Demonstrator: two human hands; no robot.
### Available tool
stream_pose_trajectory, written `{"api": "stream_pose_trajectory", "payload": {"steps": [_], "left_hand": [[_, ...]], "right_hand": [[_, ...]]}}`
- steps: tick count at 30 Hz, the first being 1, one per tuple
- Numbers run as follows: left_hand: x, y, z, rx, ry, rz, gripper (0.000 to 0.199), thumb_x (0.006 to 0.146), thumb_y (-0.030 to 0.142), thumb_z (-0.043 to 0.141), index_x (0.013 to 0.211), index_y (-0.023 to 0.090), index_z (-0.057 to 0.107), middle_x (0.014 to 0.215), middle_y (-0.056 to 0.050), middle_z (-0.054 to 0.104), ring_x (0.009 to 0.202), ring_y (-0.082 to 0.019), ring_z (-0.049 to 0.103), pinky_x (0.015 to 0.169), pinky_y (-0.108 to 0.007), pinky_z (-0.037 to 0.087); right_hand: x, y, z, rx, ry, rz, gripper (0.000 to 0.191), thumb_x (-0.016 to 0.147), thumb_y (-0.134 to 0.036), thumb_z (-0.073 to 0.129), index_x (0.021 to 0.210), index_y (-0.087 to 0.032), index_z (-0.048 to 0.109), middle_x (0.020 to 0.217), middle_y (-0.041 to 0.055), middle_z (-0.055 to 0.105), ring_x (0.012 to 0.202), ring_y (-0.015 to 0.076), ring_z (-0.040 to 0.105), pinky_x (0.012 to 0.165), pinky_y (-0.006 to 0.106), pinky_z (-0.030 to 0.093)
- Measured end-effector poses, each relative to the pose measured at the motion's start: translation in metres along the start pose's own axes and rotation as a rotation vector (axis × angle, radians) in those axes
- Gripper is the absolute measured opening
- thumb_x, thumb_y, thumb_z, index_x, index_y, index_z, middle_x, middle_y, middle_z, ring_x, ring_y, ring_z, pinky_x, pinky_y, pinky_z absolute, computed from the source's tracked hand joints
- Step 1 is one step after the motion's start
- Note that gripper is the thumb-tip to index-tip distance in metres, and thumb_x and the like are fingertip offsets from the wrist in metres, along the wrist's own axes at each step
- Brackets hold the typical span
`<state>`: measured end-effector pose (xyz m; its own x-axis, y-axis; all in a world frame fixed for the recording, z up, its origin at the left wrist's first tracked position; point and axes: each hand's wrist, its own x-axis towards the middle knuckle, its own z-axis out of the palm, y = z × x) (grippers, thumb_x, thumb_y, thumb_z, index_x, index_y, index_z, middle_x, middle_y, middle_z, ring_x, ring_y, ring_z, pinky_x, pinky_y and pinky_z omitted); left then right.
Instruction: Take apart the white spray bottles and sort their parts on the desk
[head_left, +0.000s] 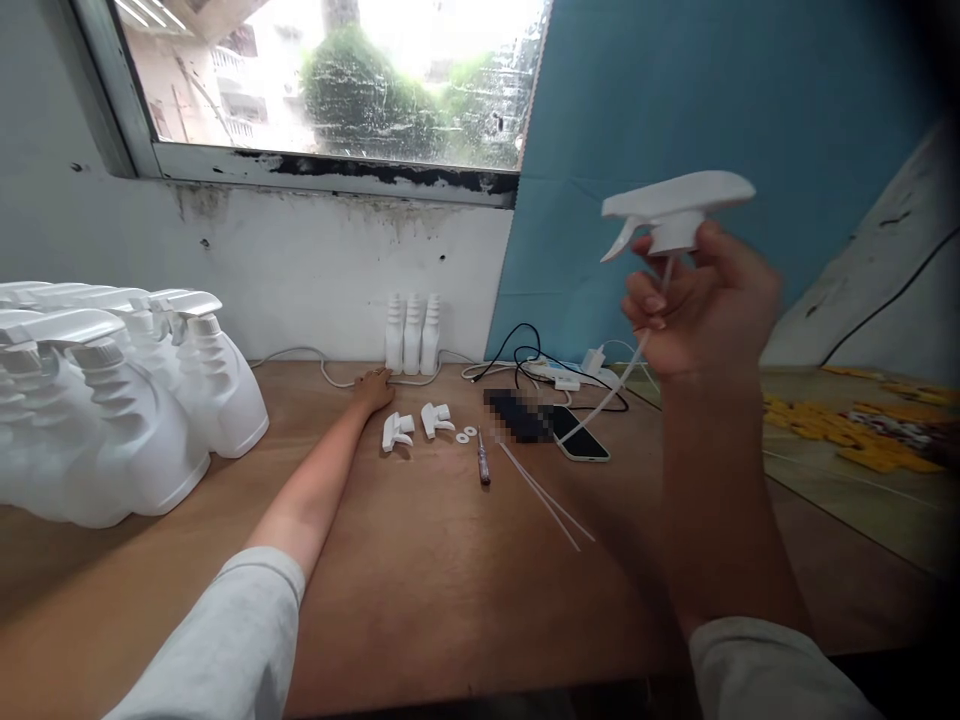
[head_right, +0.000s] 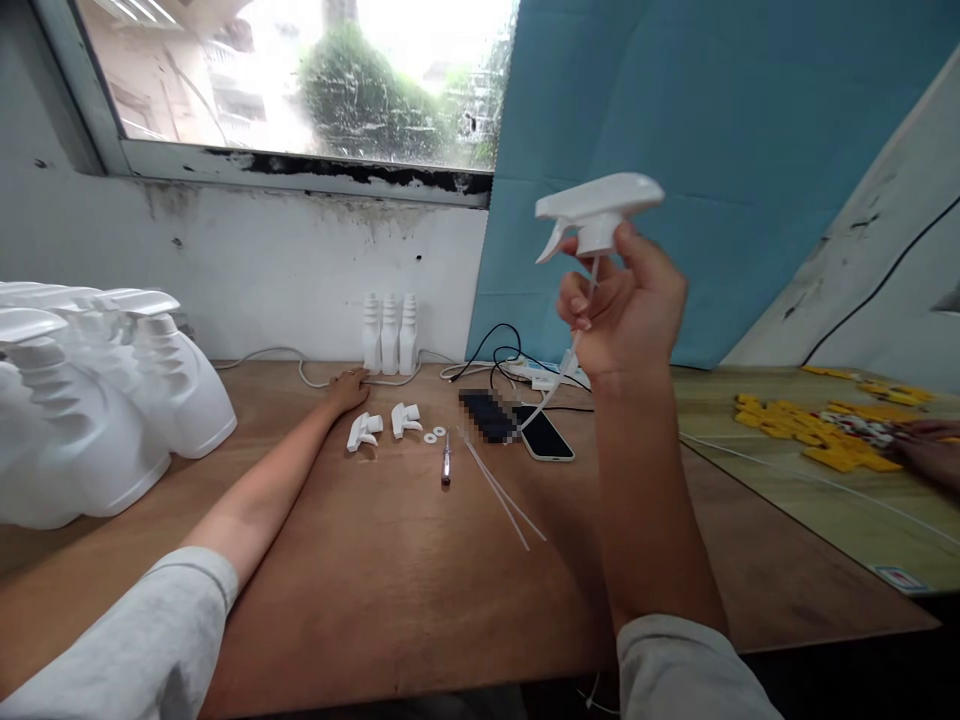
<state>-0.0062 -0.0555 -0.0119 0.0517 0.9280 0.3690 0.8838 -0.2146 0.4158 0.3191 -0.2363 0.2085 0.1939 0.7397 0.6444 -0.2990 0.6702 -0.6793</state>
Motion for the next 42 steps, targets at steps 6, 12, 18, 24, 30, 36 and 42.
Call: {"api": "stream_pose_trajectory", "payload": {"steps": [6, 12, 18, 24, 30, 36, 42], "left_hand": [[-0.019, 0.020, -0.027, -0.355, 0.055, -0.047, 0.035, 0.090, 0.034, 0.054, 0.118, 0.014, 0.054, 0.121, -0.011, 0.055, 0.107, -0.022, 0.056, 0.091, -0.044, 0.048], [-0.106, 0.072, -0.075, -0.814, -0.134, 0.030, 0.057, 0.096, 0.051, 0.019, 0.116, 0.011, 0.053, 0.105, -0.015, 0.063, 0.088, -0.021, 0.064, 0.076, -0.035, 0.052], [-0.216, 0.105, -0.092, -1.285, -0.521, -0.070, 0.053, 0.080, 0.053, 0.060, 0.116, 0.018, 0.046, 0.089, -0.009, 0.063, 0.065, -0.020, 0.066, 0.061, -0.032, 0.053], [-0.228, 0.103, -0.076, -1.303, -0.579, -0.177, 0.054, 0.078, 0.048, 0.065, 0.116, 0.018, 0.042, 0.072, -0.003, 0.061, 0.051, -0.017, 0.062, 0.046, -0.024, 0.047], [-0.223, 0.094, -0.074, -1.404, -0.600, -0.209, 0.040, 0.080, 0.042, 0.065, 0.105, 0.017, 0.046, 0.067, -0.003, 0.062, 0.054, -0.016, 0.062, 0.047, -0.023, 0.047], [-0.216, 0.085, -0.070, -1.546, -0.605, -0.281, 0.031, 0.074, 0.036, 0.071, 0.085, 0.013, 0.054, 0.072, -0.005, 0.060, 0.062, -0.015, 0.061, 0.051, -0.022, 0.047], [-0.210, 0.078, -0.069, -1.838, -0.675, -0.499, 0.024, 0.079, 0.032, 0.067, 0.090, 0.013, 0.058, 0.073, -0.002, 0.055, 0.059, -0.009, 0.053, 0.053, -0.019, 0.044]], "right_hand": [[-0.020, 0.030, 0.017, -0.008, -0.396, 0.369, 0.019, 0.070, -0.026, 0.067, 0.077, -0.016, 0.053, 0.082, 0.0032, 0.054, 0.054, 0.0043, 0.029, 0.045, 0.022, 0.016], [-0.086, 0.073, 0.035, -0.112, -0.744, 0.861, 0.041, 0.080, -0.040, 0.064, 0.114, -0.019, 0.055, 0.088, 0.0042, 0.059, 0.051, 0.0029, 0.033, 0.042, 0.017, 0.015], [-0.138, 0.103, 0.042, -0.342, -0.932, 0.697, 0.049, 0.087, -0.051, 0.053, 0.119, -0.015, 0.061, 0.065, -0.0009, 0.052, 0.049, 0.0051, 0.030, 0.042, 0.019, 0.022], [-0.150, 0.110, 0.034, -0.441, -0.939, 0.589, 0.044, 0.081, -0.051, 0.060, 0.106, -0.017, 0.071, 0.083, 0.0018, 0.066, 0.079, 0.0163, 0.053, 0.071, 0.025, 0.040], [-0.118, 0.124, 0.005, -0.696, -0.836, 0.666, 0.055, 0.082, -0.061, 0.050, 0.104, -0.014, 0.068, 0.054, -0.0020, 0.048, 0.046, 0.0073, 0.040, 0.045, 0.019, 0.031], [-0.089, 0.157, -0.038, -1.110, -0.643, 0.219, 0.035, 0.086, -0.035, 0.053, 0.110, -0.012, 0.063, 0.105, 0.0145, 0.060, 0.088, 0.0203, 0.059, 0.079, 0.035, 0.047], [-0.091, 0.158, -0.045, -1.167, -1.195, -0.143, 0.037, 0.080, -0.003, 0.048, 0.107, -0.022, 0.067, 0.119, 0.0089, 0.059, 0.112, 0.0240, 0.049, 0.091, 0.038, 0.037]]}}
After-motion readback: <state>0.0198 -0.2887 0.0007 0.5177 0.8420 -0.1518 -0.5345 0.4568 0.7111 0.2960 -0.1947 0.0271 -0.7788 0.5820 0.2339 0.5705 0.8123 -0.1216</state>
